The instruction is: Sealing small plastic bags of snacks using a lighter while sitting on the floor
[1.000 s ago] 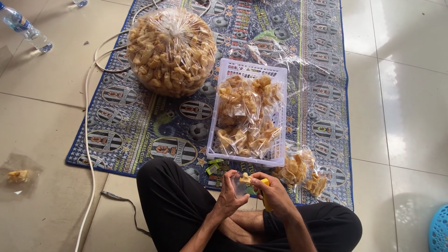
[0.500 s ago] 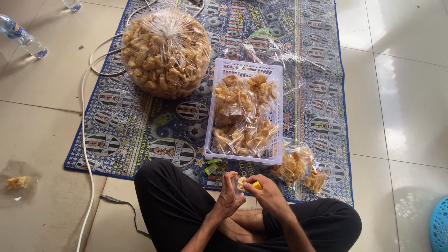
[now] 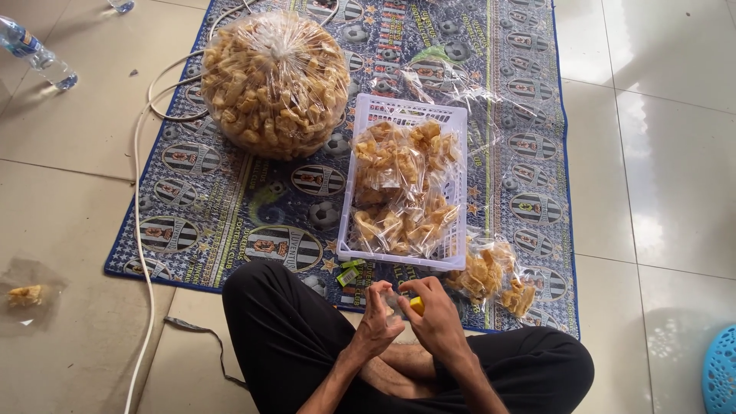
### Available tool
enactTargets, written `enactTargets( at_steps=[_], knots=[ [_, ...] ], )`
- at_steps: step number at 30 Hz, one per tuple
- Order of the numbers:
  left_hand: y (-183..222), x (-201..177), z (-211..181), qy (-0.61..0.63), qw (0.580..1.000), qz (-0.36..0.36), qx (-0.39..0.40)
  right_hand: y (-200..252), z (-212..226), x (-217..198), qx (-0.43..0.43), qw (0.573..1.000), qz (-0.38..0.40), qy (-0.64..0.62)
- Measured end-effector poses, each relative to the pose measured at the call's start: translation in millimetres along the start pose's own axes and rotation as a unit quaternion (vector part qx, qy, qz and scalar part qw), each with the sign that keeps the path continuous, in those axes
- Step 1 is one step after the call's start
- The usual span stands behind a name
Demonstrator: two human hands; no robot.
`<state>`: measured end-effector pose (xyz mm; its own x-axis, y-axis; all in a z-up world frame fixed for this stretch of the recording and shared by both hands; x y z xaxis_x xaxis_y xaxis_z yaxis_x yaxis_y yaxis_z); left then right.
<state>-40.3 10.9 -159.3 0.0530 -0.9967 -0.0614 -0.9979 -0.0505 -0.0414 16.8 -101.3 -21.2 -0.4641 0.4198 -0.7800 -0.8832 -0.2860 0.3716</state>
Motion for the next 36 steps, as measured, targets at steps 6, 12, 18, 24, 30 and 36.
enactTargets(
  at_steps=[6, 12, 18, 24, 30, 36],
  knots=[
    [-2, -8, -7, 0.025, 0.999, -0.033, -0.026, 16, -6, 14, -0.045, 0.998, 0.045, -0.024],
    [0, -6, -8, 0.030, 0.999, -0.025, -0.033, 30, -10, 41, -0.143, 0.987, -0.070, 0.030],
    [2, -8, -23, 0.046, 0.999, -0.012, 0.010, 32, -20, 23, -0.102, 0.983, -0.128, 0.084],
    [-1, -9, -34, 0.168, 0.983, 0.001, -0.075, 35, -39, -2, -0.122, 0.982, -0.131, 0.058],
    [-11, -11, -50, 0.041, 0.999, -0.008, 0.005, 42, -45, -9, -0.167, 0.976, -0.141, -0.005],
    [-6, -4, -66, 0.089, 0.993, -0.081, -0.011, 47, -59, -10, -0.071, 0.968, -0.162, -0.175]
  ],
)
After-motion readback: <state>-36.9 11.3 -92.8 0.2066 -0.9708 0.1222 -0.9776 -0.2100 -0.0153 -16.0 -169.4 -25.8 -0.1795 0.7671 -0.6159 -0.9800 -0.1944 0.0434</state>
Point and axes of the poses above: each hand's wrist, its own y-axis away from the middle knuckle, its own x-axis out of the palm, z = x × y, the point moved 4 cm from there along -y, towards the middle knuckle, and after that the axes turned 7 degrees about y, right-handed, at the moved point
